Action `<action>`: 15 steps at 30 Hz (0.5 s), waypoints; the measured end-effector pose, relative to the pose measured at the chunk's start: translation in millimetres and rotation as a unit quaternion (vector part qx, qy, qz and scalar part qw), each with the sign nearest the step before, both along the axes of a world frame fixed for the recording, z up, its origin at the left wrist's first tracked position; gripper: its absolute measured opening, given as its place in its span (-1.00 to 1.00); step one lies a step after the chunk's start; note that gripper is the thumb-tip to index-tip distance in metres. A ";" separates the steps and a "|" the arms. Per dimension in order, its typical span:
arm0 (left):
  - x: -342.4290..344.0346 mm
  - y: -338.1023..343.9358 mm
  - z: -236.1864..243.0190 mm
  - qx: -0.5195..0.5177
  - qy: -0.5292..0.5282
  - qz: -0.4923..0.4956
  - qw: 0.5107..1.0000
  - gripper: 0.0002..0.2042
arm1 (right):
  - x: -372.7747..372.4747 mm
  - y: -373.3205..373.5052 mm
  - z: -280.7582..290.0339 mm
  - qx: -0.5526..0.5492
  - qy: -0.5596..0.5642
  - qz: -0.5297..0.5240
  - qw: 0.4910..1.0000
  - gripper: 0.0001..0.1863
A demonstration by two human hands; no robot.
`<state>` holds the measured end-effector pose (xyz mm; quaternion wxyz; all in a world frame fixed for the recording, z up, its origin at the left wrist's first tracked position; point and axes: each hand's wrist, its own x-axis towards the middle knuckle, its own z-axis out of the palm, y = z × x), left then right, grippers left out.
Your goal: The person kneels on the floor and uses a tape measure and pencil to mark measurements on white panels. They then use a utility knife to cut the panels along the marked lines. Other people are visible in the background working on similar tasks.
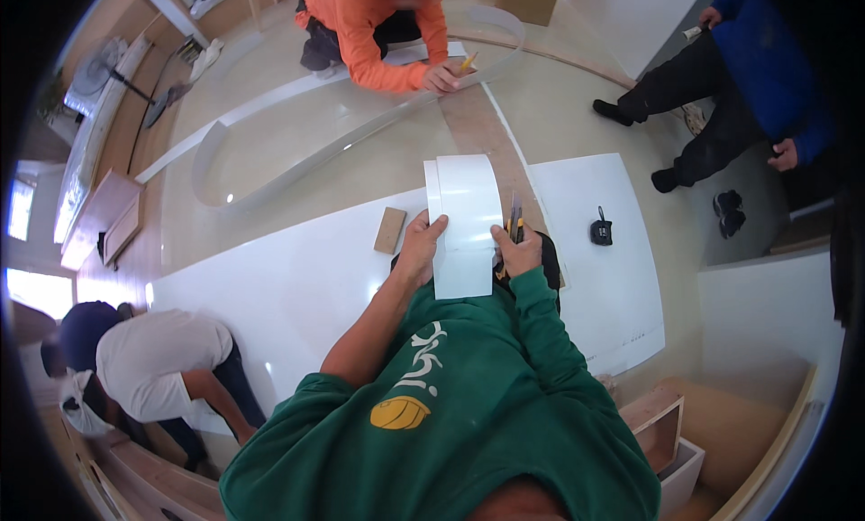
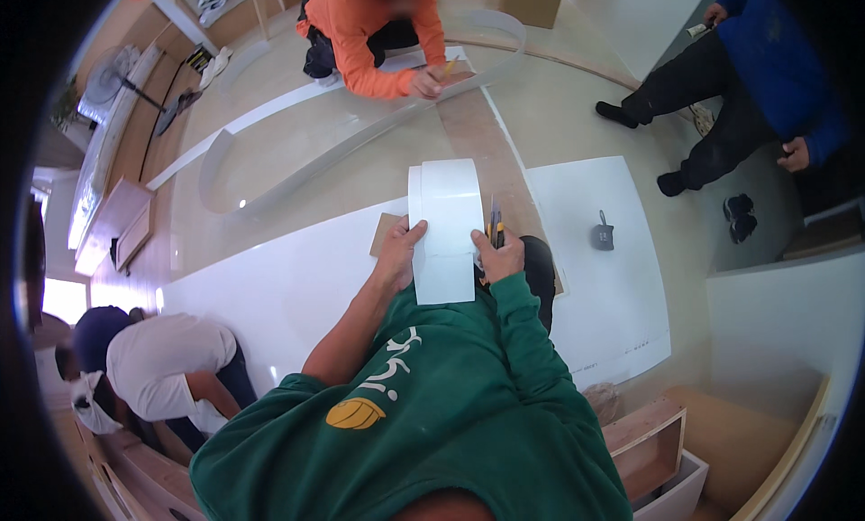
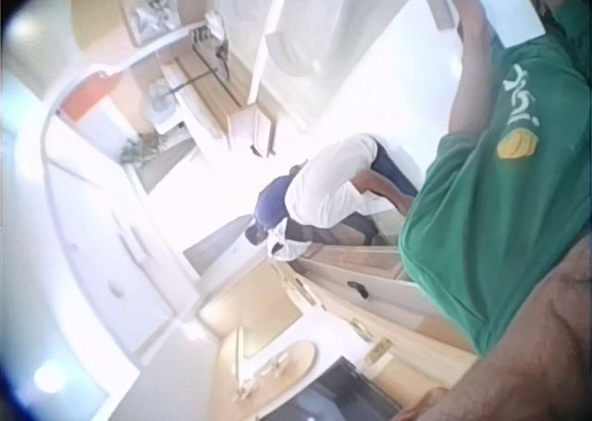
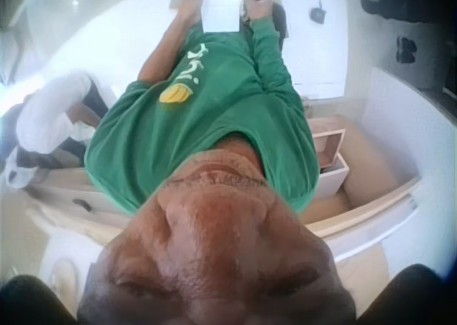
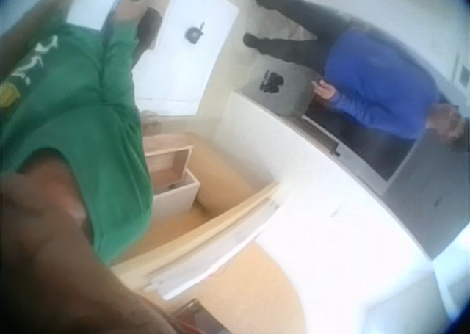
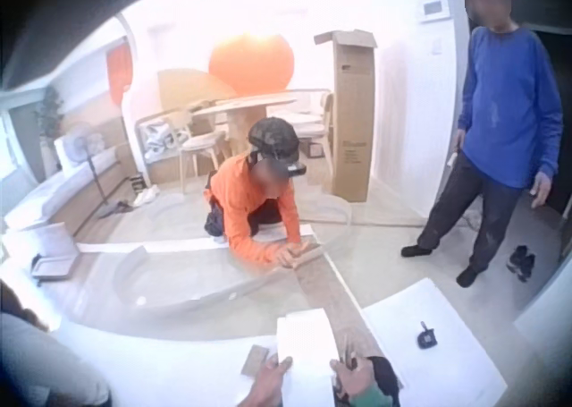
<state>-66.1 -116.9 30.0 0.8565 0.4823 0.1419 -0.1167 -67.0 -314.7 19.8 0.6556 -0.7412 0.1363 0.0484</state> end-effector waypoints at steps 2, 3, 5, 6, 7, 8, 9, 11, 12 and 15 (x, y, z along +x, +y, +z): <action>-9.2 3.7 -2.7 -0.021 0.012 0.028 0.999 -0.70 | 8.1 1.2 0.6 0.027 0.006 0.001 1.000 -0.70; -13.4 7.3 -3.5 -0.031 0.025 0.045 0.998 -0.69 | 12.7 1.8 0.7 0.086 -0.004 0.002 0.996 -0.70; -17.5 17.5 -4.2 -0.054 0.048 0.066 0.995 -0.67 | 21.9 3.1 -0.1 0.203 -0.034 0.003 0.979 -0.70; -17.7 24.0 -4.3 -0.042 0.049 0.058 0.996 -0.65 | 25.1 4.8 -1.2 0.152 -0.024 0.042 0.987 -0.69; -16.0 28.0 -4.5 -0.050 0.045 0.059 0.996 -0.65 | 27.3 7.8 -2.7 0.087 -0.011 0.083 0.993 -0.69; -13.8 32.5 -5.0 -0.055 0.048 0.066 0.995 -0.65 | 28.4 12.9 -4.7 0.029 -0.015 0.115 0.993 -0.69; -12.0 34.7 -6.0 -0.063 0.049 0.073 0.994 -0.66 | 27.8 17.9 -7.3 -0.030 -0.009 0.155 0.987 -0.69; -7.3 37.5 -8.6 -0.077 0.049 0.081 0.993 -0.66 | 26.3 32.4 -12.6 -0.079 -0.034 0.128 0.988 -0.65; -3.5 38.5 -9.6 -0.088 0.047 0.083 0.992 -0.66 | 26.9 39.5 -14.4 -0.106 -0.053 0.127 0.985 -0.65; 3.4 39.0 -11.2 0.008 0.046 0.080 0.996 -0.67 | 26.4 58.3 -16.5 -0.179 -0.058 0.106 0.976 -0.59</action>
